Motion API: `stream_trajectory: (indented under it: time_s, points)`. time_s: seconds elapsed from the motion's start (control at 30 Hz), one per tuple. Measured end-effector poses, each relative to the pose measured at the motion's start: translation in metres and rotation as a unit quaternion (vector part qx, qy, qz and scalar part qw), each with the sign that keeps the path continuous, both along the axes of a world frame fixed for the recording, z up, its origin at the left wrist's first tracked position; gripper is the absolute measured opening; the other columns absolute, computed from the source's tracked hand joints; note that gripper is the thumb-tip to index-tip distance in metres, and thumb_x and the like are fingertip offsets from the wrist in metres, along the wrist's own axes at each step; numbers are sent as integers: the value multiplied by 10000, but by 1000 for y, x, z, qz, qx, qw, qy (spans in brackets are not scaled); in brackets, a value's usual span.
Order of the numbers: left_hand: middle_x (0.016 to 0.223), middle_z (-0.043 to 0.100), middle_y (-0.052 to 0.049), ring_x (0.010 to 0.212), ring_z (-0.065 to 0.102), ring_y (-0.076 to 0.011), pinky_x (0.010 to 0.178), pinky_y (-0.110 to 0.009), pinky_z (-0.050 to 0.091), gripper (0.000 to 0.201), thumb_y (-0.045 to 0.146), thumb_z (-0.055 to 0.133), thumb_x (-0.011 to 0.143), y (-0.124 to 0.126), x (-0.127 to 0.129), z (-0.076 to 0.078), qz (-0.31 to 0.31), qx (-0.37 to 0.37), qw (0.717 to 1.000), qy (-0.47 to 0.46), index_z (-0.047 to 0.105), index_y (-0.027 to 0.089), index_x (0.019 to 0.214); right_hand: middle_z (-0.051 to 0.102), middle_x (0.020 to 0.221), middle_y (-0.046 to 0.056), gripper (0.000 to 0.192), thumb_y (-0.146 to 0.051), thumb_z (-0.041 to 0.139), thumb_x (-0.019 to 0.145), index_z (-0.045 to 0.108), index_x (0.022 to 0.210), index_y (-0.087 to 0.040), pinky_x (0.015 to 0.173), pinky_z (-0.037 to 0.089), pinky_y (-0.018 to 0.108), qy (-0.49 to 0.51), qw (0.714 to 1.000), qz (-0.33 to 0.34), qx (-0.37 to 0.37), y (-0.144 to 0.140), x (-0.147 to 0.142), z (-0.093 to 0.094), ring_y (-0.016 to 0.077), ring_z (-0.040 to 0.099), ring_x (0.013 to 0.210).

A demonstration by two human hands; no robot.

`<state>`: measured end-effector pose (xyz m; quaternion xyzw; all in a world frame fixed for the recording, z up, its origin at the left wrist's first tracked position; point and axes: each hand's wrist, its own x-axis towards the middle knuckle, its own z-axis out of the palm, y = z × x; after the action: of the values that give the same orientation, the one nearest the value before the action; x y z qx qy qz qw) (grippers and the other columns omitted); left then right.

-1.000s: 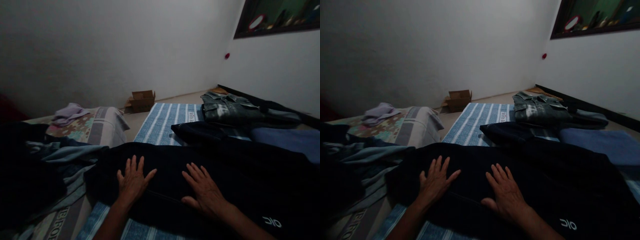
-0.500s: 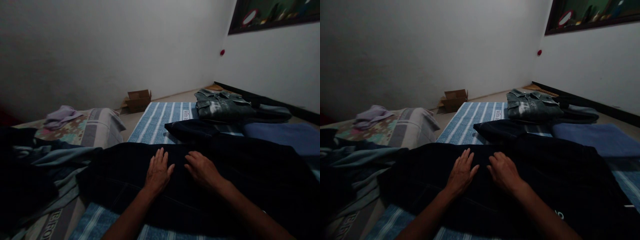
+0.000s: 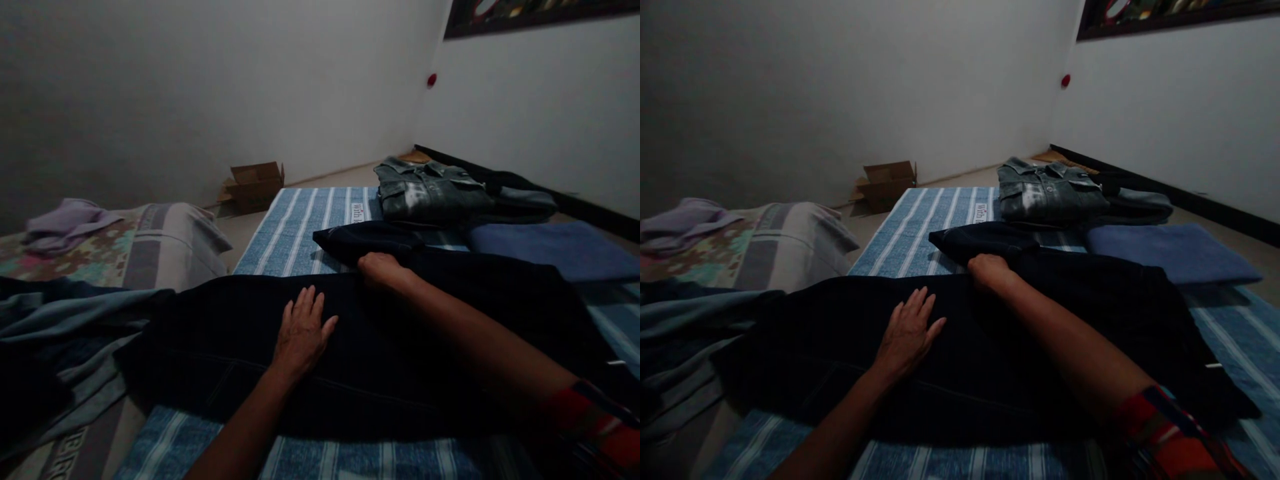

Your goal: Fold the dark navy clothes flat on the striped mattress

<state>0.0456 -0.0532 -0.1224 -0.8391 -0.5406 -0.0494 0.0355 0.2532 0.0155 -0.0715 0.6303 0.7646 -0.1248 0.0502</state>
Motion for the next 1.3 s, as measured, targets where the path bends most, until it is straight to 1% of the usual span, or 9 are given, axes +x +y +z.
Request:
stream_trajectory:
  time_s: [0.17,0.27,0.37,0.43,0.57,0.7,0.9,1.1,1.3]
  points:
    - [1456,382,-178,1368,314,-297,1084,-493,293,524,419,392,918,4,-1,-2,-9,15,1000,12,483,101,1325,632,1055,100,192,-215,476,935,609,1047,-133,808,490,365,-12,999,-11,49,-11,-3,-5,202,611,940]
    - [1431,413,-194,1349,345,-313,1064,-509,319,499,394,399,916,7,-2,-2,-16,27,999,8,502,92,1299,617,1075,151,262,-105,378,916,594,1063,-125,736,478,326,-13,995,-28,95,-36,-5,-2,230,603,943]
    - [1398,460,-188,1330,380,-302,1055,-488,356,451,367,412,913,6,2,0,-72,30,996,-36,529,103,1259,611,1062,114,256,-109,395,891,576,1060,-170,739,460,315,-6,990,-26,139,-83,-3,0,232,563,972]
    - [1394,473,-166,1332,382,-278,1055,-452,379,423,355,416,915,1,11,3,-143,20,987,-75,535,123,1247,626,938,80,227,-131,388,901,599,949,-197,731,448,312,27,981,-7,193,-125,1,-8,209,564,872]
    - [1417,457,-129,1347,361,-239,1062,-413,386,395,274,418,913,-13,47,11,-262,-31,959,-106,519,155,1276,650,836,74,246,-117,408,883,622,819,-223,738,463,317,103,949,-9,299,-213,16,-45,192,586,792]
    - [1426,446,-118,1345,363,-226,1082,-418,352,402,257,434,912,-18,78,10,-296,-92,947,-80,509,173,1298,684,1030,107,359,-82,356,838,634,1006,-235,877,470,402,110,920,-10,377,-266,30,-79,235,600,1020]
    - [1448,415,-118,1364,327,-233,1096,-463,307,417,286,426,918,-16,88,11,-267,-129,953,-60,496,179,1315,682,1100,98,430,-38,331,821,622,1074,-227,934,440,440,78,912,-49,399,-266,30,-93,240,578,1097]
    - [1457,405,-114,1364,330,-220,1101,-437,295,421,311,346,953,-9,104,23,-240,-173,953,-71,490,158,1317,708,975,100,348,-48,359,853,662,966,-177,814,484,371,46,904,-38,422,-243,32,-73,239,629,932]
    - [1491,344,-119,1388,276,-251,1109,-483,262,484,359,410,932,-8,116,15,-229,-159,960,-38,427,157,1372,717,870,83,346,-45,365,841,666,912,-201,770,480,349,60,891,-20,450,-258,31,-64,222,631,847]
